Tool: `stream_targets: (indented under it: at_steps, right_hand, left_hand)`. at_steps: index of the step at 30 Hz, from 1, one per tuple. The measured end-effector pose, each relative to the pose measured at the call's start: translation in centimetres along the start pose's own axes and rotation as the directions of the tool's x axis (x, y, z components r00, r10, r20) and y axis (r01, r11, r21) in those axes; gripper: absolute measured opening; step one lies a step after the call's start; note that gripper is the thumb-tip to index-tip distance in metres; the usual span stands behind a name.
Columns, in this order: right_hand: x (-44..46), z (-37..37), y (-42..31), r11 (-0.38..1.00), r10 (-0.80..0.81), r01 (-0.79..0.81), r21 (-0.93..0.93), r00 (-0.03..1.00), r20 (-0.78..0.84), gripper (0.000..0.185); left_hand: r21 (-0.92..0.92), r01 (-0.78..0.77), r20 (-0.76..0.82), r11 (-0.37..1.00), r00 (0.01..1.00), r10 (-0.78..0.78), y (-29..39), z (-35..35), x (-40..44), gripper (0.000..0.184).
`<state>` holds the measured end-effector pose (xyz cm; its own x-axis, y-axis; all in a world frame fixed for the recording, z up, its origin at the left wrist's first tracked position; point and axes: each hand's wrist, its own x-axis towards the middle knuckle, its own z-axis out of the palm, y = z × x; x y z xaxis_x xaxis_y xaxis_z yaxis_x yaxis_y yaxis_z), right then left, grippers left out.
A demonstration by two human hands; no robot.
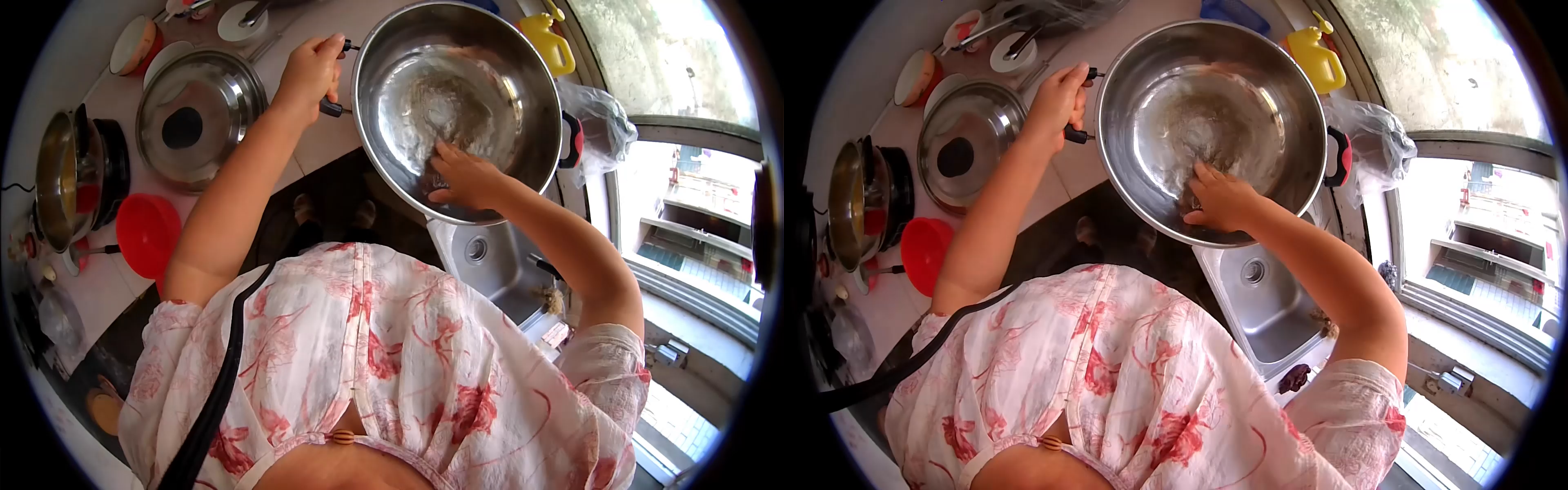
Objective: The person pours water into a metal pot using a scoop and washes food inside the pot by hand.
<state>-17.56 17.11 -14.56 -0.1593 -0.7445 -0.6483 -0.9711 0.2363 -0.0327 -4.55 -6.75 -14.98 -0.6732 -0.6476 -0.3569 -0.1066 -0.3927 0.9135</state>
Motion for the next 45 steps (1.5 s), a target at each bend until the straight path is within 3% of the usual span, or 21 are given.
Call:
stream_targets:
  at_steps: [1,2,3,5,6,8,9,11,14,18,20,21,23,24,26,30,36,37,39,42,45]
  right_hand:
    - [-0.2,-0.8,-0.1,0.983,-0.112,0.105,0.151,0.993,0.040,0.058]
    - [0.8,0.0,0.9,0.938,-0.074,0.136,0.318,0.977,-0.198,0.047]
    - [2.8,0.6,2.0,0.938,-0.081,0.141,0.316,0.977,-0.197,0.047]
    - [6.5,0.2,3.8,0.585,0.101,-0.173,0.792,0.985,0.140,0.044]
    - [7.6,0.1,3.7,0.583,0.101,-0.171,0.794,0.985,0.137,0.044]
    - [9.6,-2.1,2.1,0.427,0.029,-0.358,0.830,0.923,0.383,0.044]
    - [10.3,-2.8,2.4,0.435,0.027,-0.355,0.828,0.924,0.382,0.044]
    - [11.6,-3.5,3.0,0.280,0.142,-0.148,0.949,0.984,0.111,0.045]
    - [13.9,-4.6,6.9,0.239,0.301,-0.104,0.965,0.953,0.028,0.046]
    - [12.4,-2.5,9.1,0.401,0.196,-0.125,0.908,0.979,0.049,0.048]
    - [9.5,-0.9,7.6,0.473,0.046,-0.310,0.825,0.943,0.329,0.048]
    - [9.1,-1.1,6.8,0.479,0.049,-0.313,0.820,0.942,0.331,0.048]
    - [9.3,-2.6,3.8,0.660,-0.052,-0.279,0.698,0.909,0.413,0.050]
    - [10.0,-2.9,3.1,0.661,-0.052,-0.277,0.698,0.911,0.410,0.050]
    - [12.2,-3.8,2.9,0.468,0.053,-0.068,0.881,0.997,0.049,0.053]
    - [13.2,-2.7,5.6,0.357,0.072,-0.085,0.930,0.995,0.063,0.051]
    - [8.3,-1.9,6.8,0.586,0.064,-0.313,0.748,0.937,0.343,0.051]
    - [9.3,-2.1,6.0,0.590,0.066,-0.308,0.746,0.940,0.335,0.051]
    - [11.8,-2.1,4.7,0.591,-0.121,0.022,0.806,0.991,0.061,0.050]
    - [13.5,-6.0,2.9,0.461,0.082,-0.214,0.861,0.977,0.199,0.047]
    - [13.4,-2.6,7.9,0.363,0.101,-0.079,0.929,0.994,0.045,0.045]
  left_hand:
    - [-0.005,0.002,-0.005,1.000,1.000,-0.002,0.0,0.1,0.0,0.031]
    - [-0.004,-0.012,0.002,1.000,1.000,0.012,-0.1,0.0,0.0,0.031]
    - [0.000,-0.026,0.012,1.000,1.000,0.026,-0.1,0.0,0.0,0.032]
    - [0.021,-0.021,0.015,1.000,1.000,0.021,0.0,-0.2,0.0,0.031]
    - [0.040,-0.014,0.023,0.999,1.000,0.013,0.0,-0.2,0.1,0.031]
    - [0.054,-0.001,0.017,0.999,1.000,0.000,0.4,0.0,-0.1,0.031]
    - [0.066,0.021,0.006,0.998,1.000,-0.022,0.5,0.0,-0.2,0.031]
    - [0.070,0.034,-0.007,0.997,0.999,-0.034,0.6,0.1,-0.2,0.031]
    - [0.078,0.027,-0.016,0.997,1.000,-0.026,0.7,0.2,-0.3,0.032]
    - [0.028,0.012,-0.010,1.000,1.000,-0.011,0.1,0.0,-0.1,0.033]
    - [0.014,0.018,-0.011,1.000,1.000,-0.017,0.0,0.0,-0.1,0.033]
    - [0.000,0.014,-0.021,1.000,1.000,-0.014,0.0,0.0,-0.1,0.034]
    - [0.007,0.017,-0.027,1.000,0.999,-0.016,0.0,0.1,-0.1,0.033]
    - [0.019,0.020,-0.033,1.000,0.999,-0.020,0.0,0.2,-0.1,0.033]
    - [0.038,0.020,-0.030,0.999,0.999,-0.019,0.5,0.3,-0.2,0.033]
    - [0.062,0.003,-0.011,0.998,1.000,-0.002,0.1,0.1,-0.2,0.032]
    - [0.037,0.030,-0.042,0.999,0.999,-0.028,0.3,0.2,-0.4,0.033]
    - [0.036,0.021,-0.043,0.999,0.999,-0.019,0.4,0.2,-0.3,0.033]
    - [0.059,0.026,-0.013,0.998,1.000,-0.026,0.3,0.2,-0.2,0.033]
    - [0.056,0.048,-0.026,0.997,0.999,-0.047,0.6,0.3,-0.3,0.033]
    - [0.041,0.031,-0.010,0.999,0.999,-0.030,0.4,0.2,-0.4,0.033]
